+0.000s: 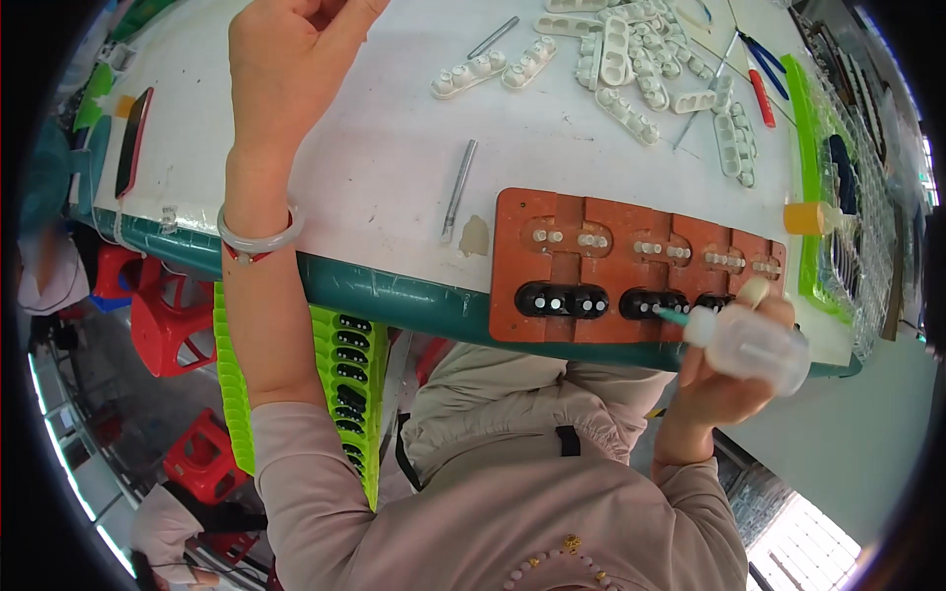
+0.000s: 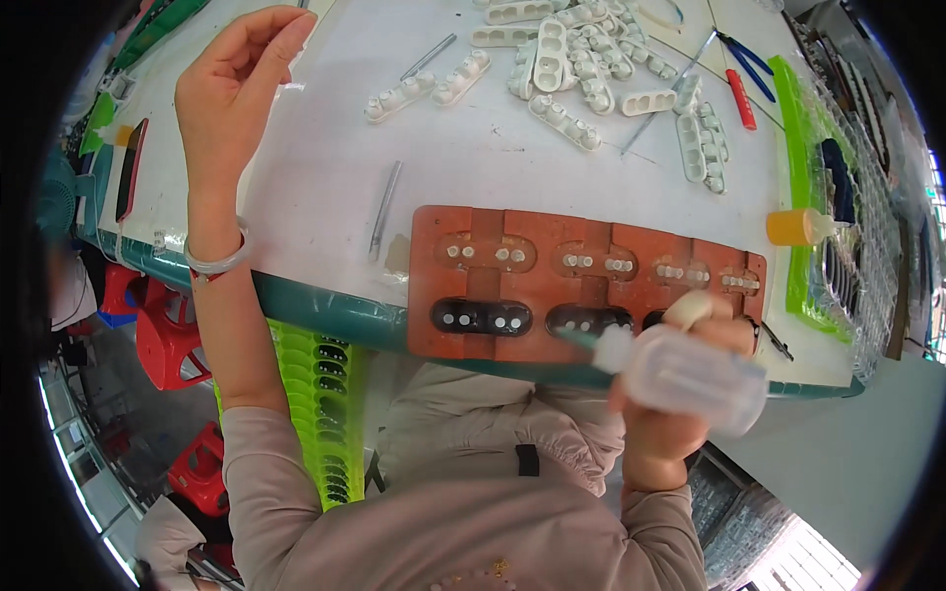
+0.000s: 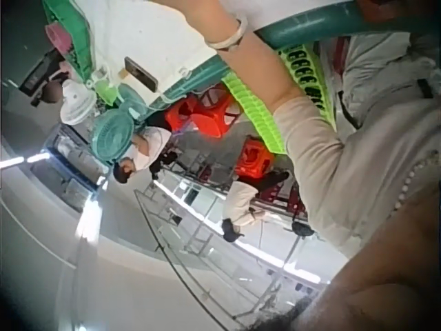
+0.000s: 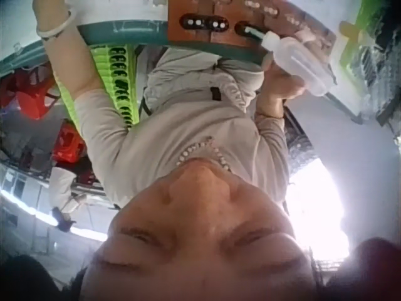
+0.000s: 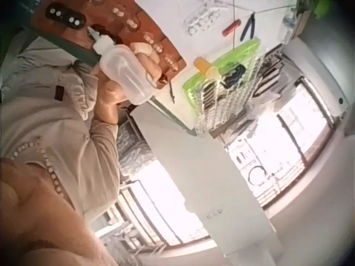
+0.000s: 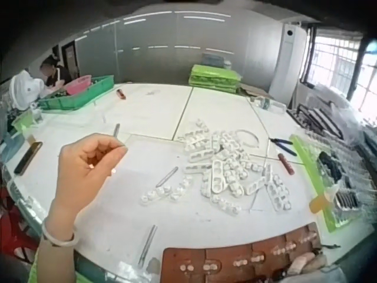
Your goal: The recorder is assembling electric guitar pickups by placing magnetic pole pieces into bobbins and applying adhesive.
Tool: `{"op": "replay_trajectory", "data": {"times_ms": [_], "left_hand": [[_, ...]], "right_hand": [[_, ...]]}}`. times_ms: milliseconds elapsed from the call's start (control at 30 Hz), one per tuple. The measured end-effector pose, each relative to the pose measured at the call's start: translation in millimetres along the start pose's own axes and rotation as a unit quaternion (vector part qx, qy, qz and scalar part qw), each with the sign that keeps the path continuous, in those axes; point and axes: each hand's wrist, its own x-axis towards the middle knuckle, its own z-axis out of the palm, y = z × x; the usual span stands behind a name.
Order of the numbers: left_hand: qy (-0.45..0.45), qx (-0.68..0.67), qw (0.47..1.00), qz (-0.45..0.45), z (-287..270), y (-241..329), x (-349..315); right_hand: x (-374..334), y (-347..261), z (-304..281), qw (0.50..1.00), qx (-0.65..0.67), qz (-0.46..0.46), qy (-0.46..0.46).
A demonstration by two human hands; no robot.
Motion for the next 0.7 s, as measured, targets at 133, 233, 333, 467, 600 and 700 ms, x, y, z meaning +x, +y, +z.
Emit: {"op": "replay_trajectory", "data": {"times_ms": [133,233,333,467,600,700], "left_hand": [[0.030,-0.030,0.999,-0.033,2,17,6],[0.023,-0.020,0.999,-0.027,-1,10,6],[0.023,-0.016,0.999,-0.021,-1,9,7],[0.005,-0.016,1.000,0.012,-4,-14,12],[-0.009,0.019,0.999,0.029,-4,-18,10],[-0.013,0.020,1.000,0.011,-5,-10,8]], "right_hand": [[-8,-16,20,0.992,0.002,-0.020,-0.123],[-10,-19,36,0.991,-0.018,-0.044,-0.122],[-1,-16,40,0.976,-0.131,-0.105,-0.138],[-7,-12,36,0.992,-0.084,0.001,-0.099],[-8,-8,39,0.993,-0.085,0.017,-0.077],[-5,1,38,0.981,-0.131,-0.077,-0.122]]}}
